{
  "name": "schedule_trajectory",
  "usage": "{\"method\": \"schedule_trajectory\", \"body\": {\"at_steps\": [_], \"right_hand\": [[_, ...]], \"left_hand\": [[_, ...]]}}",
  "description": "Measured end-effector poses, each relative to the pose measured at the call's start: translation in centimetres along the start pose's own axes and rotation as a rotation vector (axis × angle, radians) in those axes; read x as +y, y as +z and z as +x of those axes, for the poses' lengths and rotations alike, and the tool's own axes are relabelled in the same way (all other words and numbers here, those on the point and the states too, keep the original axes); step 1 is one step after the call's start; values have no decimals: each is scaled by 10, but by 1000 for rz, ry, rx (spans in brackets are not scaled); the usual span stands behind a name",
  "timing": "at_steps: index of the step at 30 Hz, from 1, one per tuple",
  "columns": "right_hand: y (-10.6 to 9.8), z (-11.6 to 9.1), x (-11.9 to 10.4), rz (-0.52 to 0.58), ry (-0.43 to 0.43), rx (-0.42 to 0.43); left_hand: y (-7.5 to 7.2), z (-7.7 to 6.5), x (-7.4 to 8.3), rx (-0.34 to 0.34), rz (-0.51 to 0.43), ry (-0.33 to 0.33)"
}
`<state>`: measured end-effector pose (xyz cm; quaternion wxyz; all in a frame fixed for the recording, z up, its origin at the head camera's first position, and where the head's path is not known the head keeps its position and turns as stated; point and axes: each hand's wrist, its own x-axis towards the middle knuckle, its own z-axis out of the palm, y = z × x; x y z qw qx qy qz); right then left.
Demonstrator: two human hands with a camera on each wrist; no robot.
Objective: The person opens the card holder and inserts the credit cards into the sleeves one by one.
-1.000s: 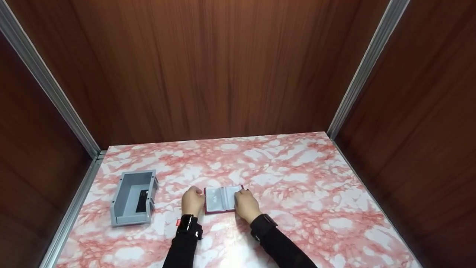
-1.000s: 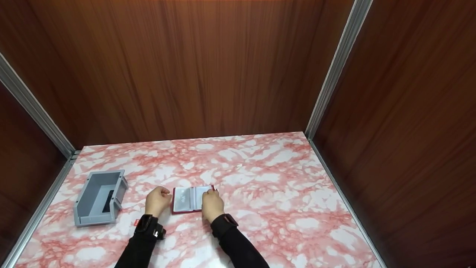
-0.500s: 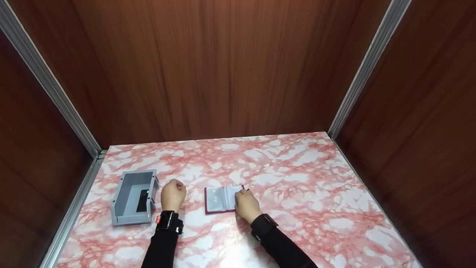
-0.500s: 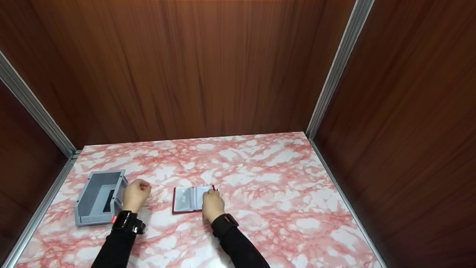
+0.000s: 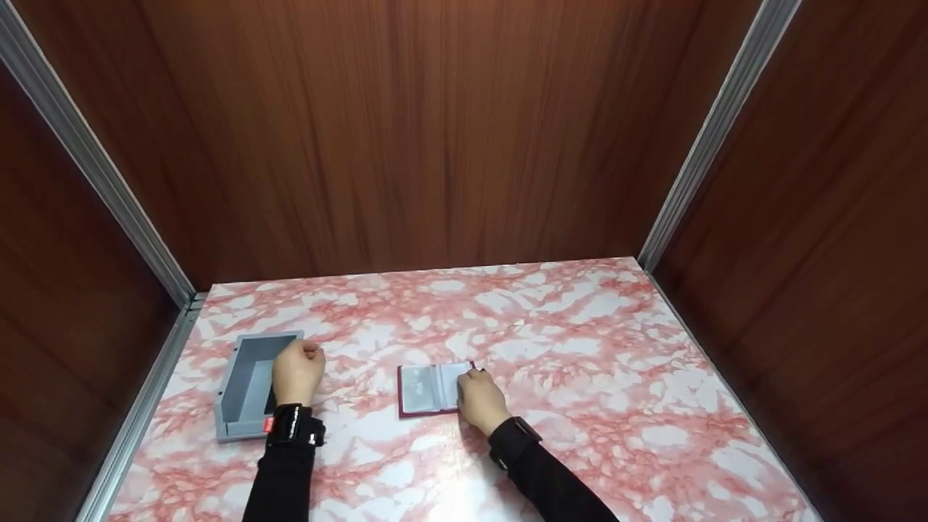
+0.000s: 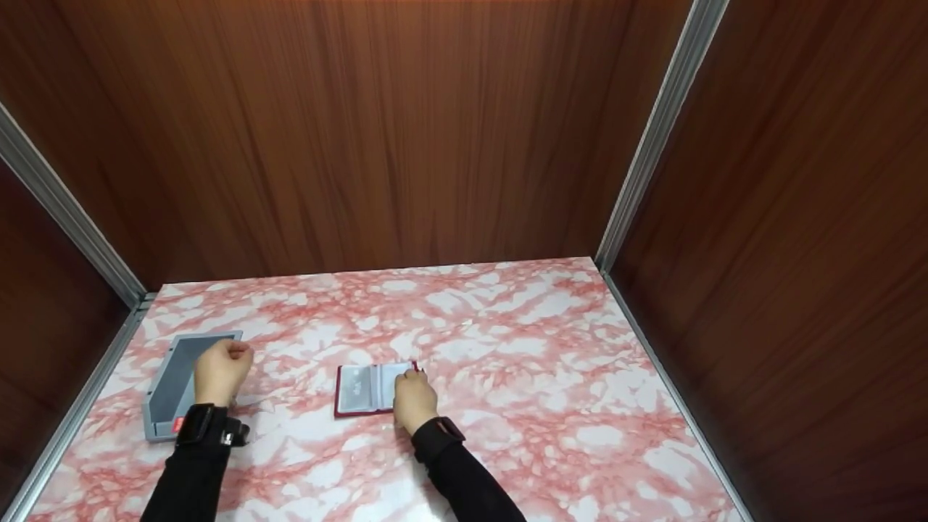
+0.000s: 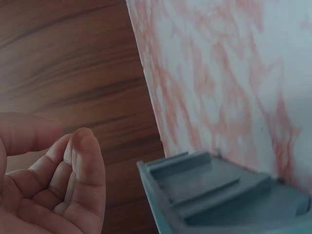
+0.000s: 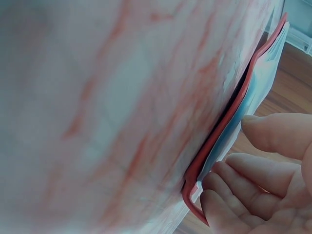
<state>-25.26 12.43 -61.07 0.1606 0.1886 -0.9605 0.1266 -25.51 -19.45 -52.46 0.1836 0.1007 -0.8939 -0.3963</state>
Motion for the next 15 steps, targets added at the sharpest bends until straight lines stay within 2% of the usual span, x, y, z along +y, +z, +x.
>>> {"method": "schedule_trajectory", "body": {"at_steps": [6, 15], "right_hand": [[-1, -1, -1, -7, -7, -1], [-2, 0, -2, 10, 14, -19]], "left_hand": [[-21, 2, -12, 50, 8, -32], [-34, 0, -34, 30, 44, -114]]}}
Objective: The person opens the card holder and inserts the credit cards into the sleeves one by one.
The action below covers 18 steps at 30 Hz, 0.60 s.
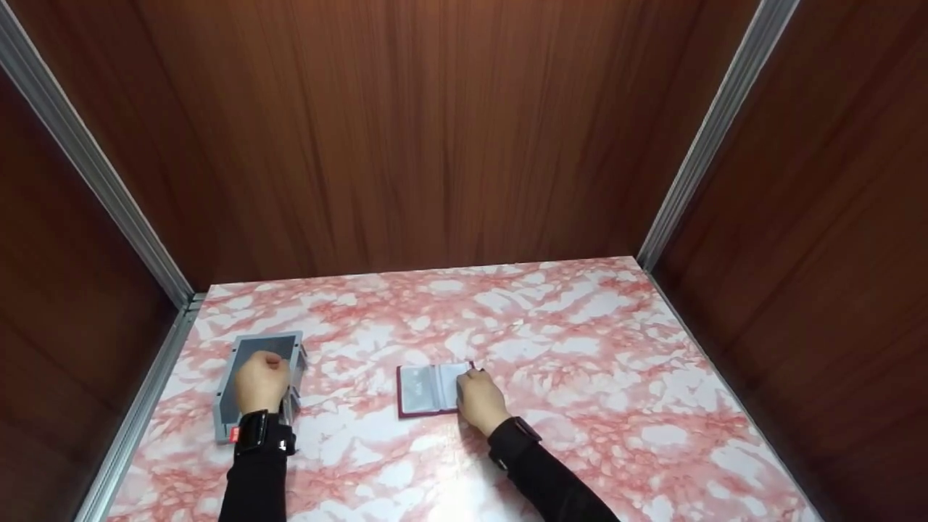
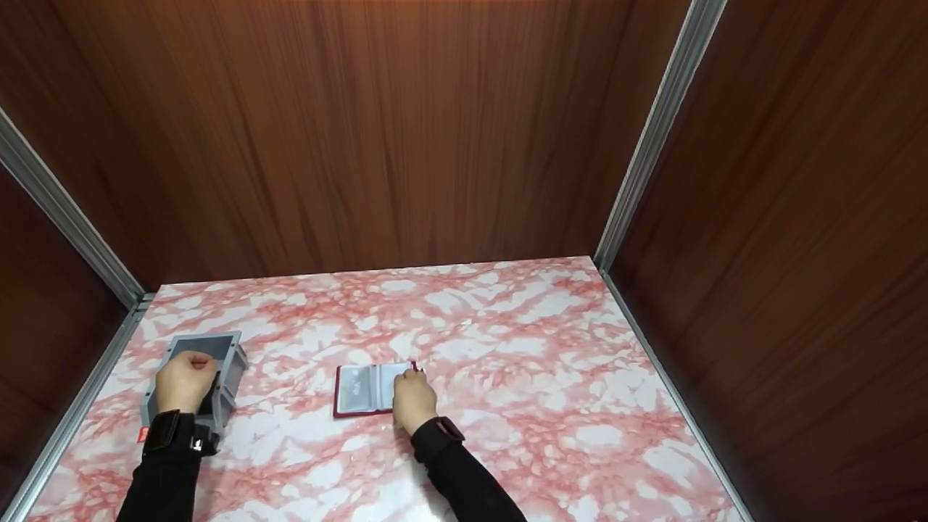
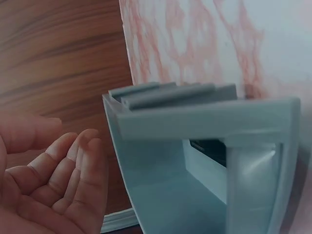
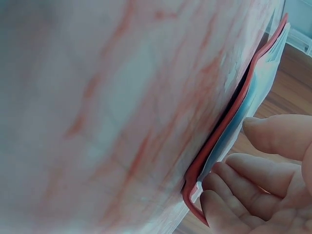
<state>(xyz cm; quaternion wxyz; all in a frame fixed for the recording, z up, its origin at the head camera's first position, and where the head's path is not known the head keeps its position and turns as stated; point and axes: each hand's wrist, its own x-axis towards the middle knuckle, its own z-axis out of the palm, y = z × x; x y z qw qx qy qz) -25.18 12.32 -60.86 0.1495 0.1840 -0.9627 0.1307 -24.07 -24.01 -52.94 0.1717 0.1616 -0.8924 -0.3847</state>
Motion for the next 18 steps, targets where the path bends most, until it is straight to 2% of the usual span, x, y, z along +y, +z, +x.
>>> {"method": "schedule_trajectory", "body": {"at_steps": [8, 12, 18], "right_hand": [[1, -1, 2, 3, -20, 29], [1, -1, 2, -2, -29, 29], [1, -1, 2, -10, -25, 30]], "left_hand": [[-1, 2, -17, -68, 76, -6], [0, 5, -22, -115, 132, -36], [2, 5, -29, -177, 133, -62]]}}
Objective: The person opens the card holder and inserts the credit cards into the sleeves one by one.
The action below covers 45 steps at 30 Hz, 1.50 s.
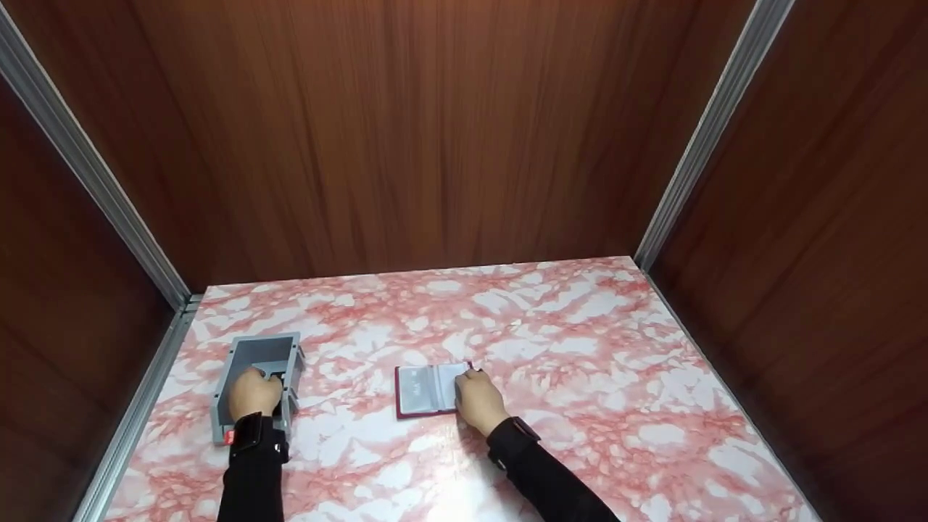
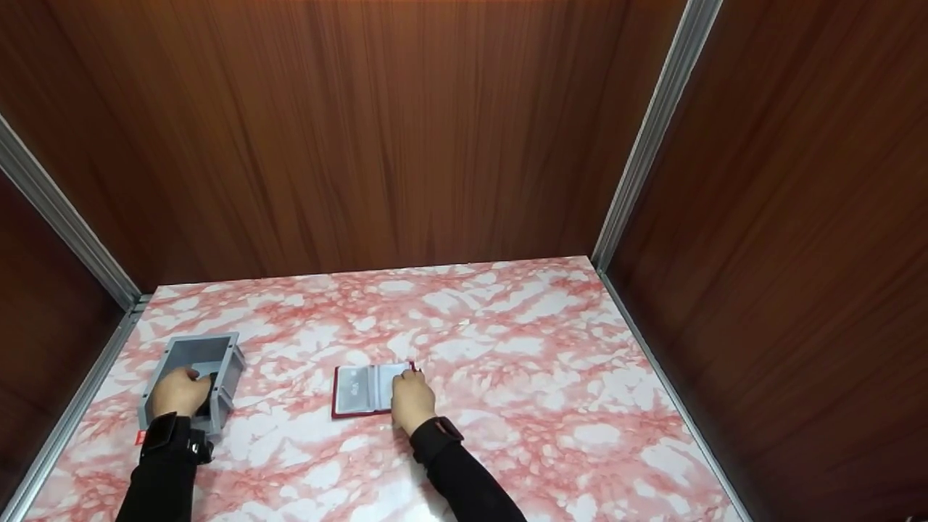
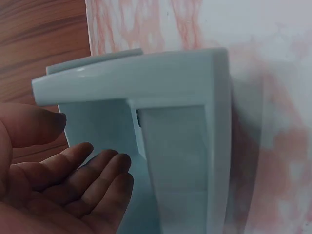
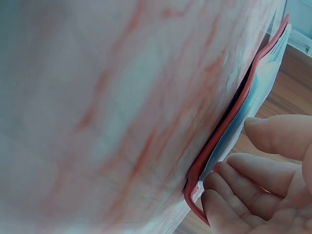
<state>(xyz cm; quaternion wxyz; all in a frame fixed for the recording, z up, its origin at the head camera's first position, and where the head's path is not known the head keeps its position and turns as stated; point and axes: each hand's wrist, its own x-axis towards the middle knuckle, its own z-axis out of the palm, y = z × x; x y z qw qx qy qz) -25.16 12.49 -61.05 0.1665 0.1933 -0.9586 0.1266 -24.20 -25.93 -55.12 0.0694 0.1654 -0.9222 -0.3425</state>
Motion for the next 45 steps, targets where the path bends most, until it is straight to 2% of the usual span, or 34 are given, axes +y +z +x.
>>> {"method": "schedule_trajectory", "body": {"at_steps": [7, 11, 17, 22, 37, 45], "right_hand": [[-1, 1, 0, 4, 5, 3], [0, 1, 0, 0, 4, -5], [-2, 0, 0, -4, -2, -13], [-2, 0, 1, 4, -4, -16], [-3, -1, 0, 15, -20, -2], [-1, 0, 2, 17, -20, 7]], "left_hand": [[3, 1, -2, -1, 34, -28], [4, 2, -4, -35, 38, -40], [4, 5, -8, -90, 31, -91], [4, 5, -9, -134, 40, -102], [1, 4, -11, -198, 76, -94], [-3, 6, -9, -219, 8, -67]]}}
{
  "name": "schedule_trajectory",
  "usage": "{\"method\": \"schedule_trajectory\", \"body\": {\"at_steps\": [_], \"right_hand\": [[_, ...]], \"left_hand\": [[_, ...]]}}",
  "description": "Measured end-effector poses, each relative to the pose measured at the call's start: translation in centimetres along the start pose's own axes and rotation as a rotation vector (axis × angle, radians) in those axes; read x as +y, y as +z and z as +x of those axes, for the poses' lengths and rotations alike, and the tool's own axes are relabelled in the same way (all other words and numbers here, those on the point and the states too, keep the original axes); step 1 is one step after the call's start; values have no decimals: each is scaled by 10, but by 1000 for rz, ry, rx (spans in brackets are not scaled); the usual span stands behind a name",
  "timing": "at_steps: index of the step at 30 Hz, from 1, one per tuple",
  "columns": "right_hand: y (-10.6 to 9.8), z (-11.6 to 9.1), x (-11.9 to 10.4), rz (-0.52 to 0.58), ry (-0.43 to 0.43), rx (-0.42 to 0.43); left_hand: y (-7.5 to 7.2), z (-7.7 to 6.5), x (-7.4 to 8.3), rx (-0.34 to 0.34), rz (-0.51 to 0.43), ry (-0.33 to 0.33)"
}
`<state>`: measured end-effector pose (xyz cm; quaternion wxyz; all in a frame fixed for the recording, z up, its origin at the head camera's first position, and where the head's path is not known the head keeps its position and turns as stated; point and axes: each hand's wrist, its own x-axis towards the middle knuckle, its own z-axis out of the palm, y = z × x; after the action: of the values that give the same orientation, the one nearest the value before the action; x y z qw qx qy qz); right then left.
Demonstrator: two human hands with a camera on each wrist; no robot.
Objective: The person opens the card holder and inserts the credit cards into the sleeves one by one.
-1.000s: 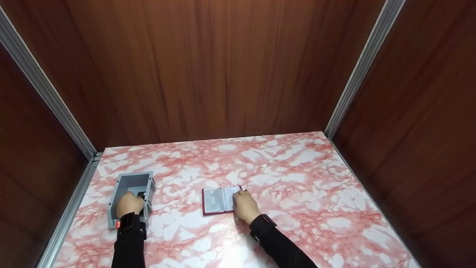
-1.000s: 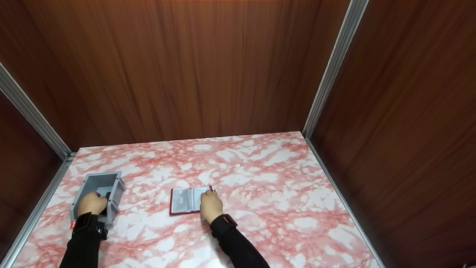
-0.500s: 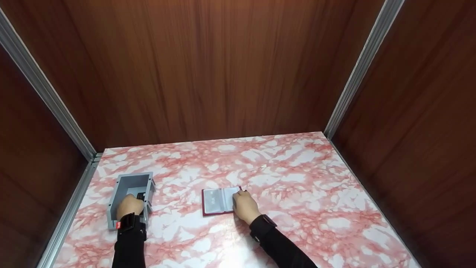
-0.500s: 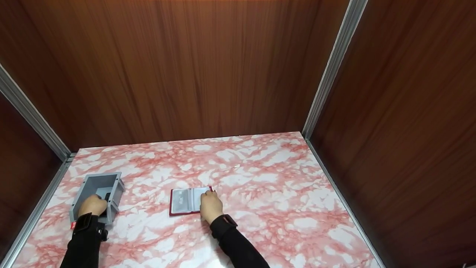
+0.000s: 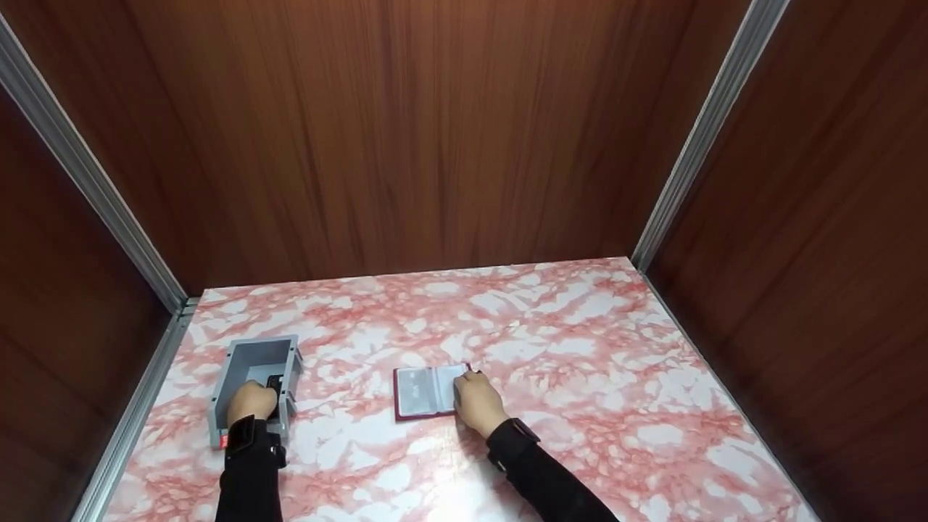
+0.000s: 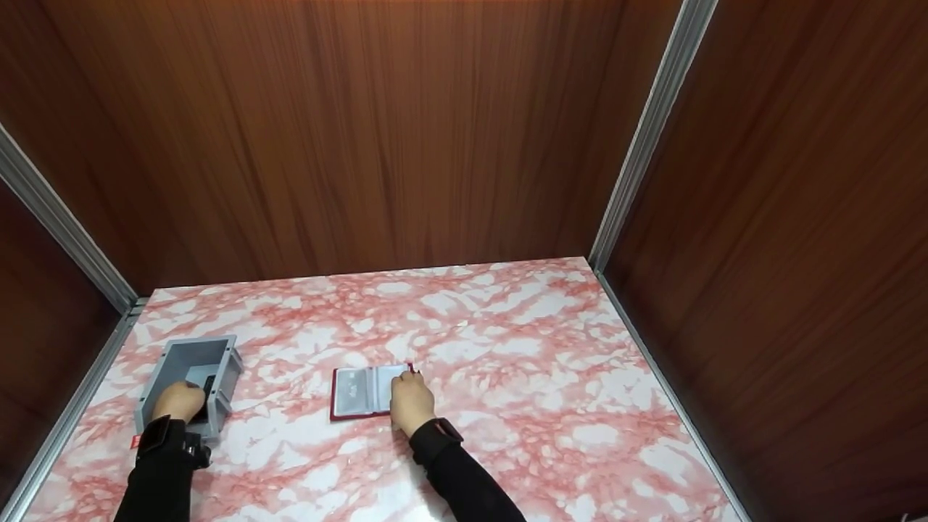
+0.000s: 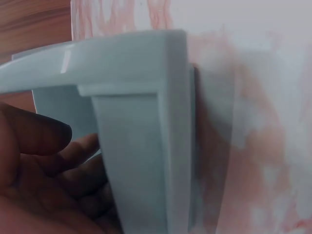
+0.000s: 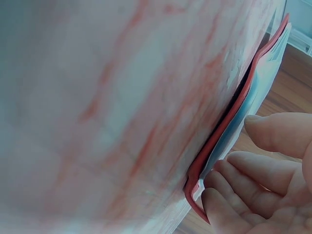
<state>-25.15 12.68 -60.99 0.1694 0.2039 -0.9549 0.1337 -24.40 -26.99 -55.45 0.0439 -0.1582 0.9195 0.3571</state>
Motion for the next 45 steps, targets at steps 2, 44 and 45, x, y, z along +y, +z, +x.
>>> {"method": "schedule_trajectory", "body": {"at_steps": [2, 44, 45], "right_hand": [[0, 0, 0, -1, -7, 7], [-2, -1, -1, -3, 16, -55], [-2, -1, -1, -1, 16, -54]], "left_hand": [[0, 0, 0, 6, -22, -2], [4, 4, -5, 195, -165, -10], [4, 4, -5, 200, -165, -4]]}}
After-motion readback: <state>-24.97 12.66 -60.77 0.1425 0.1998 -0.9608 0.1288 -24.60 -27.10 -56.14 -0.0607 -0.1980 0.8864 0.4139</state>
